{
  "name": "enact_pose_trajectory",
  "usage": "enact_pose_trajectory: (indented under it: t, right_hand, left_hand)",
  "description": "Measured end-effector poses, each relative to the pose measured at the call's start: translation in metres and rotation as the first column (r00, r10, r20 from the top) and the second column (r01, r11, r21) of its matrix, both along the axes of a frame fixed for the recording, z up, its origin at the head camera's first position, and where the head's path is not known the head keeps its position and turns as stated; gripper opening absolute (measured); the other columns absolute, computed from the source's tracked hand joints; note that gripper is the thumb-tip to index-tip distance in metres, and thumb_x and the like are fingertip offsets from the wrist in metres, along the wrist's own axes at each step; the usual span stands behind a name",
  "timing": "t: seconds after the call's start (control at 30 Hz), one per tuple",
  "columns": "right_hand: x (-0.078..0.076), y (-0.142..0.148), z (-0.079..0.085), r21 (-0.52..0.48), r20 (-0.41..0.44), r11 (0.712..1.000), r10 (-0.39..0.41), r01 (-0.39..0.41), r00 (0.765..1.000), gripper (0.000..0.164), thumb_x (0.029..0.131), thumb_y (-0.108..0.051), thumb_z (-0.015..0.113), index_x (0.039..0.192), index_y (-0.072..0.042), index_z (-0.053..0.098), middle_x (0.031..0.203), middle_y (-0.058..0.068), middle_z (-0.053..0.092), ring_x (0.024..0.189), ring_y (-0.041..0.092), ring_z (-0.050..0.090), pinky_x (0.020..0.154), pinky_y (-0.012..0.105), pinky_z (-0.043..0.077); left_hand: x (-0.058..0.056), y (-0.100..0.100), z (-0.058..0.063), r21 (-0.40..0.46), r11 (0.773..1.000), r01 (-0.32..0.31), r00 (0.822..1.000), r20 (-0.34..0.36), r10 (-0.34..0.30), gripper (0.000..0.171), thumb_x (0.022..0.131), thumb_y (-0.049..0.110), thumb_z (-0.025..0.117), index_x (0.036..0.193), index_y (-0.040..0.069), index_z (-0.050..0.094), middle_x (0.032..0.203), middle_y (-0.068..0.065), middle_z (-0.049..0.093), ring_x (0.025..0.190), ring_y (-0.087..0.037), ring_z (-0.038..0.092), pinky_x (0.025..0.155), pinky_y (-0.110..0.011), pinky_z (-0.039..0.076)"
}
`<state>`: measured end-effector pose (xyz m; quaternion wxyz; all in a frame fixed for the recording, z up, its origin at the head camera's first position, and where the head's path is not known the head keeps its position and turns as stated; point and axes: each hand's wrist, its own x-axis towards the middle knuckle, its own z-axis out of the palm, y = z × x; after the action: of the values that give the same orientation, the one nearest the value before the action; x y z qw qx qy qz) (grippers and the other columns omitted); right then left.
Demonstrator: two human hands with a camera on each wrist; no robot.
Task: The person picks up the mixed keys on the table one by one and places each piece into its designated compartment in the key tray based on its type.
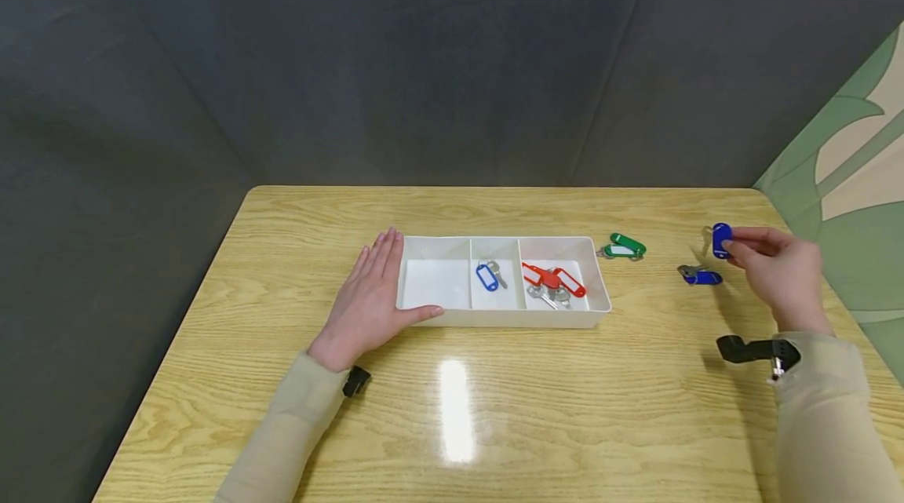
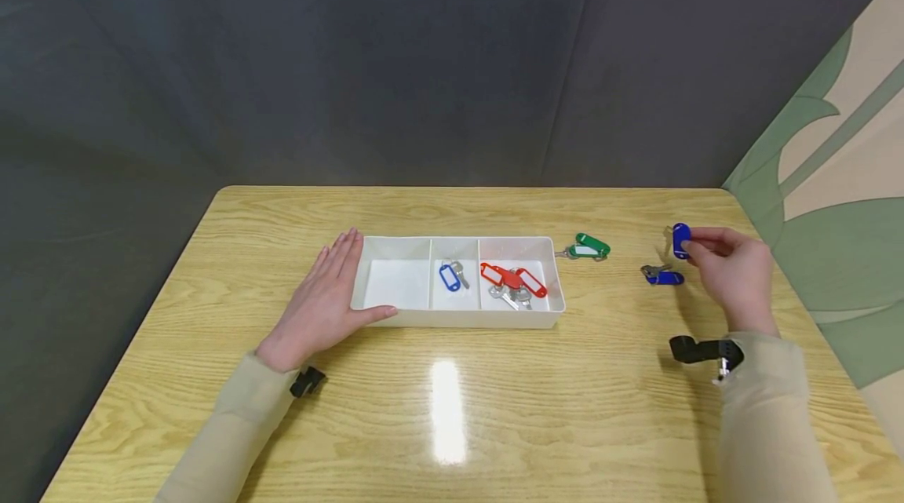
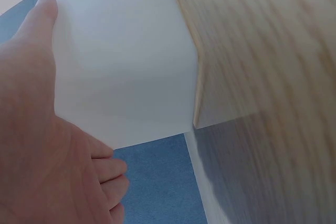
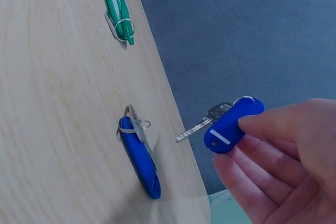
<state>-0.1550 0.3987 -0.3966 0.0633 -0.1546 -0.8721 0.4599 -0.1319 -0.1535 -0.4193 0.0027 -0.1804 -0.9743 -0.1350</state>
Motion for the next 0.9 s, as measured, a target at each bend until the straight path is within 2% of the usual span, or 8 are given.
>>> enact_pose_trajectory:
  t: [0.17,0.43,0.9]
  right_hand:
    - [0.000,-0.003,0.003,-0.018,-0.026,1.000,-0.007,0.007,1.000,0.034,0.100,-0.024,0.066,0.125,-0.002,0.064,0.088,-0.022,0.069,0.073,-0.008,0.066,0.063,0.012,0.053]
    - [-0.001,-0.010,0.010,-0.025,-0.065,1.000,-0.010,0.009,0.998,0.033,0.100,-0.026,0.067,0.125,-0.005,0.066,0.083,-0.031,0.064,0.074,-0.010,0.065,0.064,0.008,0.050]
    - [-0.003,-0.022,0.020,-0.074,-0.165,0.997,-0.016,0.004,0.986,0.027,0.098,-0.019,0.070,0.122,-0.006,0.069,0.085,-0.028,0.067,0.073,-0.008,0.067,0.070,0.005,0.049]
  left_hand:
    - [0.000,0.000,-0.001,-0.001,1.000,-0.002,1.000,0.001,0.002,0.128,0.081,0.092,0.039,0.162,0.002,0.002,0.169,-0.014,0.000,0.154,-0.024,-0.002,0.123,-0.036,-0.002]
    - [0.000,0.000,0.000,-0.001,1.000,-0.002,1.000,0.006,0.002,0.127,0.081,0.092,0.040,0.162,0.002,0.001,0.169,-0.013,0.000,0.154,-0.023,-0.003,0.123,-0.035,-0.002]
    - [0.000,-0.001,-0.001,0.011,1.000,-0.001,1.000,-0.004,0.001,0.127,0.081,0.091,0.043,0.163,0.002,0.002,0.169,-0.013,0.002,0.155,-0.024,-0.001,0.123,-0.036,-0.001]
